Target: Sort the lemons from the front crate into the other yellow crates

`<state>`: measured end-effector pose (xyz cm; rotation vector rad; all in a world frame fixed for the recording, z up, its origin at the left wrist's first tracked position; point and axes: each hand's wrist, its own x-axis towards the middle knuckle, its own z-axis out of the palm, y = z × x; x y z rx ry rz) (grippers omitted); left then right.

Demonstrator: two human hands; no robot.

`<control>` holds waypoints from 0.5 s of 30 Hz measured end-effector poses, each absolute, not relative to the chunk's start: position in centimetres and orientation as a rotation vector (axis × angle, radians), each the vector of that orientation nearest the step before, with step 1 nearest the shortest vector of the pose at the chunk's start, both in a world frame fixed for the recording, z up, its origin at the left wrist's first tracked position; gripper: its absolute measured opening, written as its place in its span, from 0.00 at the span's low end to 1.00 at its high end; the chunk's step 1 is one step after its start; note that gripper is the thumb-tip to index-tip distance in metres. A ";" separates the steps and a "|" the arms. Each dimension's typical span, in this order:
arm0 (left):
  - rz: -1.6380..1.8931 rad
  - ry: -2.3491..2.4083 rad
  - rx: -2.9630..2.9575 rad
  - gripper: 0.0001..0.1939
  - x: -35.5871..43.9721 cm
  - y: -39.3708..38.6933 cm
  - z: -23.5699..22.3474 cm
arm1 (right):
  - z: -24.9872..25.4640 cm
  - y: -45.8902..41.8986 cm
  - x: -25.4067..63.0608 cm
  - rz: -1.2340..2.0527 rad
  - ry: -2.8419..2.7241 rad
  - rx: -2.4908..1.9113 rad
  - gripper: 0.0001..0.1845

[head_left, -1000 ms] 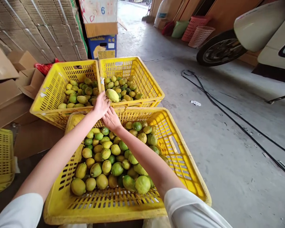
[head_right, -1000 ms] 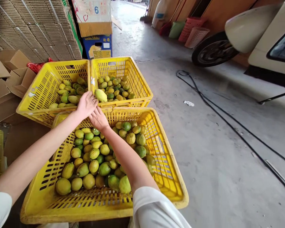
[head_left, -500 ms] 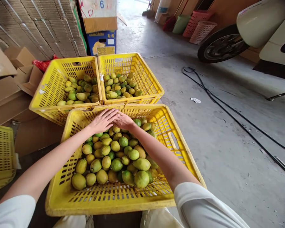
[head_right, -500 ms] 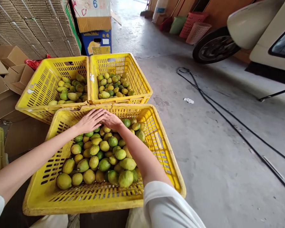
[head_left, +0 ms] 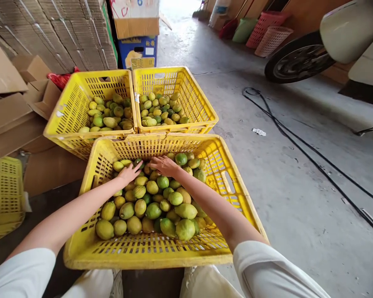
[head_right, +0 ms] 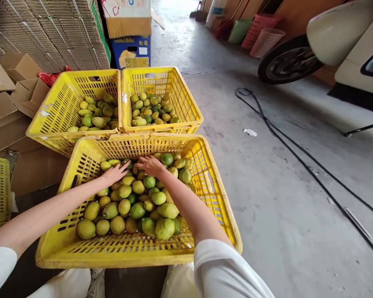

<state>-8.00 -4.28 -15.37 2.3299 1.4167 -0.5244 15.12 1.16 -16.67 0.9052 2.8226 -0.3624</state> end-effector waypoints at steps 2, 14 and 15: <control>-0.496 1.450 2.304 0.25 -7.6 -4.3 -15.0 | -16.7 1.7 14.6 -0.408 2.786 0.917 0.31; -0.001 1.464 1.922 0.24 -7.6 -1.9 -12.8 | -16.7 2.0 13.7 -1.177 2.807 1.295 0.32; 0.071 1.446 1.863 0.22 -7.4 -1.5 -12.6 | -16.5 2.1 13.7 -1.303 2.806 1.340 0.33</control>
